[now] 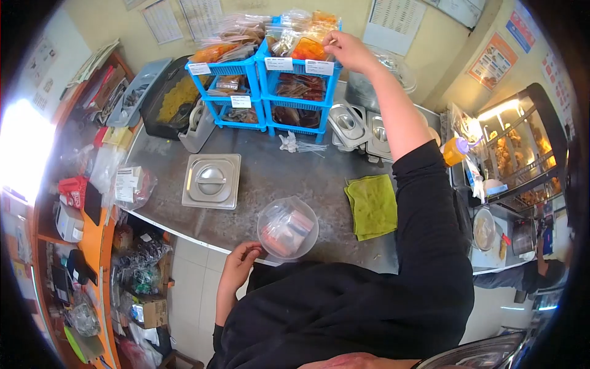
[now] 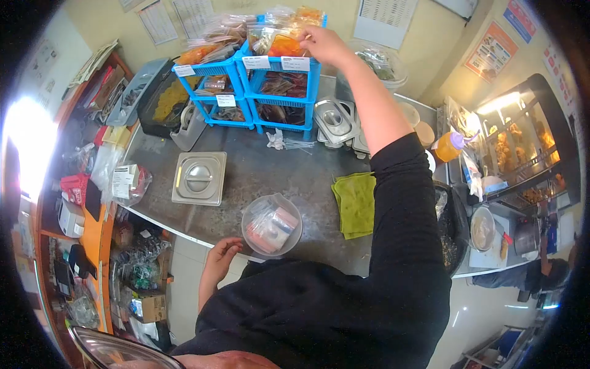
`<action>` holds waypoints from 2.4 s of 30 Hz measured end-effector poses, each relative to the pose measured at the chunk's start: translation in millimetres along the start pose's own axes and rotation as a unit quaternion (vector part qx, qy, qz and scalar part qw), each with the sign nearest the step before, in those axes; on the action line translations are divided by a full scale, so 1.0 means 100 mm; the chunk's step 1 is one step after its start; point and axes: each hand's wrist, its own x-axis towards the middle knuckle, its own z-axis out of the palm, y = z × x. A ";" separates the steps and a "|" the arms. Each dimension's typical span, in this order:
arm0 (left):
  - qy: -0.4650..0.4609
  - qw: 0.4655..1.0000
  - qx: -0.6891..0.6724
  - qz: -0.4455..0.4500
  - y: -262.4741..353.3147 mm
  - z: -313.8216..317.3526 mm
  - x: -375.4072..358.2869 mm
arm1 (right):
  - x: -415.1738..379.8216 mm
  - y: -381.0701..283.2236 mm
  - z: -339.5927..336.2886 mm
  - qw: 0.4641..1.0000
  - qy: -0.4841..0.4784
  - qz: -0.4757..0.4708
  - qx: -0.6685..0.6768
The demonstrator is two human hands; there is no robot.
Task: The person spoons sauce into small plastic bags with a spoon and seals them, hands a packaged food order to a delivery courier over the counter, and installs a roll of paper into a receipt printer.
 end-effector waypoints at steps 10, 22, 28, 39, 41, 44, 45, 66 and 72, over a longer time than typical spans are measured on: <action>0.050 0.997 0.054 0.010 -0.06 -0.12 -0.06 | -0.59 -0.50 0.15 0.972 0.123 -0.044 -0.197; 0.296 0.949 -0.112 -0.019 -0.22 -0.63 0.56 | -3.57 -0.03 2.01 0.928 -0.285 0.231 -0.064; 0.265 0.931 -0.250 -0.004 -0.08 -0.67 0.88 | -3.58 0.23 1.21 0.932 -0.149 0.329 0.008; 0.158 0.948 -0.275 -0.017 -0.02 -0.24 0.45 | -2.61 1.12 0.08 0.885 0.130 0.425 0.137; 0.053 0.968 -0.232 0.084 0.33 -0.21 0.08 | -2.44 1.32 0.19 0.877 0.128 0.441 0.144; -0.179 0.918 -0.119 0.333 1.05 -0.27 -0.61 | -2.40 1.49 0.32 0.869 0.104 0.440 0.204; -0.114 0.896 -0.193 0.383 1.31 -0.05 -0.99 | -2.38 1.31 0.31 0.854 0.082 0.483 0.173; -0.028 0.863 -0.332 0.379 0.30 -2.16 -3.23 | -3.18 -4.51 4.40 0.849 -0.289 -0.056 0.439; -0.036 0.807 -0.274 0.522 0.76 -2.96 -4.39 | -3.43 -5.69 5.02 0.820 -0.369 -0.109 0.423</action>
